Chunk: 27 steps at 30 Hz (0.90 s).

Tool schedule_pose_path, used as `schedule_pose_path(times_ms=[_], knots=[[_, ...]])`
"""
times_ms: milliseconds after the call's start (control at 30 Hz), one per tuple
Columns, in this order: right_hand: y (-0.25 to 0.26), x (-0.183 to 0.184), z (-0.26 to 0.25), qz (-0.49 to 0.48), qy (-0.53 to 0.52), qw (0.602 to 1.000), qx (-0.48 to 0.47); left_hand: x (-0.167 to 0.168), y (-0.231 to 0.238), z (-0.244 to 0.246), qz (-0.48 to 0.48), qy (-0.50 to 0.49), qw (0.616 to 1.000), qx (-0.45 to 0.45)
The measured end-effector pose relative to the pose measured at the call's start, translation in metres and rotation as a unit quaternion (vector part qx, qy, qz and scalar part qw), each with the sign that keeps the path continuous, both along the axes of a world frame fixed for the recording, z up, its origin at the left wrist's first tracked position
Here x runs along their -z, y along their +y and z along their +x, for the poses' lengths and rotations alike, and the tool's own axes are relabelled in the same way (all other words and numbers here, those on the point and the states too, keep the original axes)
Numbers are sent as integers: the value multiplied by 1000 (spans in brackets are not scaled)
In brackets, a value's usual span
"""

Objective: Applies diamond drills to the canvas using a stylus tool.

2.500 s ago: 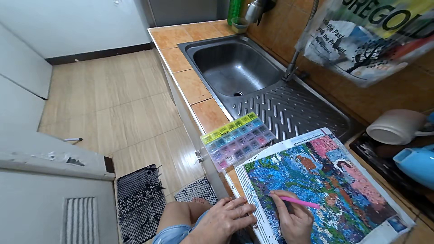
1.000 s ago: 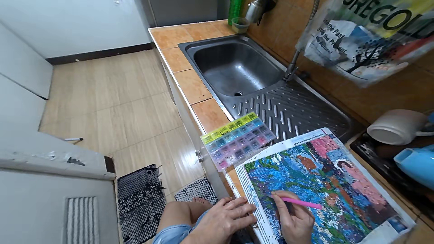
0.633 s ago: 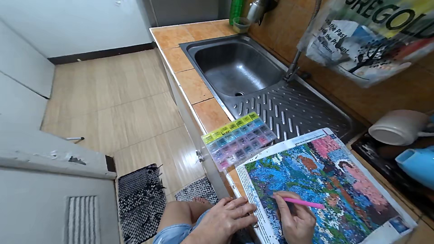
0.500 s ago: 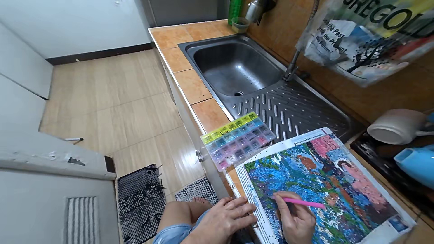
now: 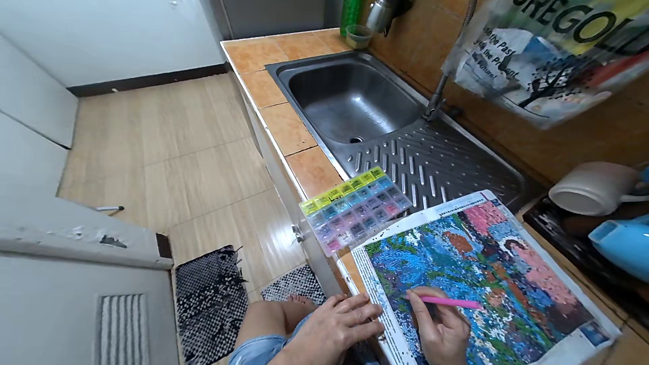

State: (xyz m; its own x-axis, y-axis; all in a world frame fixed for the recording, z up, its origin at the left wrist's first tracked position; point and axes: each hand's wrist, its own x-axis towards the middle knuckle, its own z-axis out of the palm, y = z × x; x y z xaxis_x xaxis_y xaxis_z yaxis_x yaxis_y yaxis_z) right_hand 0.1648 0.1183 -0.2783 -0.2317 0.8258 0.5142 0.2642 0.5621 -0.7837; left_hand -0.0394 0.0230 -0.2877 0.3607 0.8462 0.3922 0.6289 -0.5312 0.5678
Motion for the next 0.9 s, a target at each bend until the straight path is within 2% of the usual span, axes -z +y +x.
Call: schedule_pose_path(times_ms=[900], knots=[[2, 2, -3, -3, 26, 1000, -8, 0, 1, -1, -2, 1, 1000, 7]])
